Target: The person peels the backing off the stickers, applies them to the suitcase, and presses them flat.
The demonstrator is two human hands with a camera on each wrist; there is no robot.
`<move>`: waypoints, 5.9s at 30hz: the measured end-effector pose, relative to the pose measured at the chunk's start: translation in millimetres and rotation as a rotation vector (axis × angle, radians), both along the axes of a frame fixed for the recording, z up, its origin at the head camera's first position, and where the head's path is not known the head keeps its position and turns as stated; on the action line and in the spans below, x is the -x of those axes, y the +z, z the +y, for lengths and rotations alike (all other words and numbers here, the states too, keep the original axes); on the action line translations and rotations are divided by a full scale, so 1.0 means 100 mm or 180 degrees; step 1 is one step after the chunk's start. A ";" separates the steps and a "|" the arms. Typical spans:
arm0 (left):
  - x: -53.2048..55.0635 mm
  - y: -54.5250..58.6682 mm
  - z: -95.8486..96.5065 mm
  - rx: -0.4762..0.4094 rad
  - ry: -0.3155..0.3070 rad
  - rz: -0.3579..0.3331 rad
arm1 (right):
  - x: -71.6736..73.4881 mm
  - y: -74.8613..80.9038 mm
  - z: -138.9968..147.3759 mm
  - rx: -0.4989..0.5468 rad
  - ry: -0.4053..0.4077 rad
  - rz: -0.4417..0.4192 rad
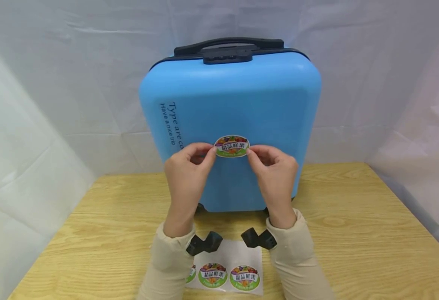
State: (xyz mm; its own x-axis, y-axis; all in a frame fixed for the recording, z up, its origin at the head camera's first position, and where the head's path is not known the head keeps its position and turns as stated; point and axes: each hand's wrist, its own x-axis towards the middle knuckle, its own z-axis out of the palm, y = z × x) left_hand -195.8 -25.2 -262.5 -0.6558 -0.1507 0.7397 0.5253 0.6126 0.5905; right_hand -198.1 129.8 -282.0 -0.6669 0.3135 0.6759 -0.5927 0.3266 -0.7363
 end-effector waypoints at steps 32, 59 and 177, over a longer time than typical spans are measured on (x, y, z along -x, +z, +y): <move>0.02 -0.04 0.06 0.0203 0.0227 0.0255 | 0.00 0.04 0.02 -0.0200 -0.0093 0.0085; 0.03 -0.04 0.02 -0.0302 -0.0226 0.0139 | 0.00 0.01 -0.02 -0.0053 -0.0169 0.0192; 0.05 -0.39 0.00 0.0783 -0.0923 -0.0068 | -0.41 -0.81 0.50 -0.1403 0.1077 -0.1475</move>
State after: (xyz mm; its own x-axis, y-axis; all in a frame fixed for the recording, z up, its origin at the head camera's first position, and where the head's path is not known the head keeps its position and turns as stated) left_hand -201.1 -25.2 -301.5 -0.6608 0.2239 0.7164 0.6869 0.5650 0.4570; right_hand -156.7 179.6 -363.4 -0.9279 -0.1974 0.3163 -0.3728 0.5049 -0.7785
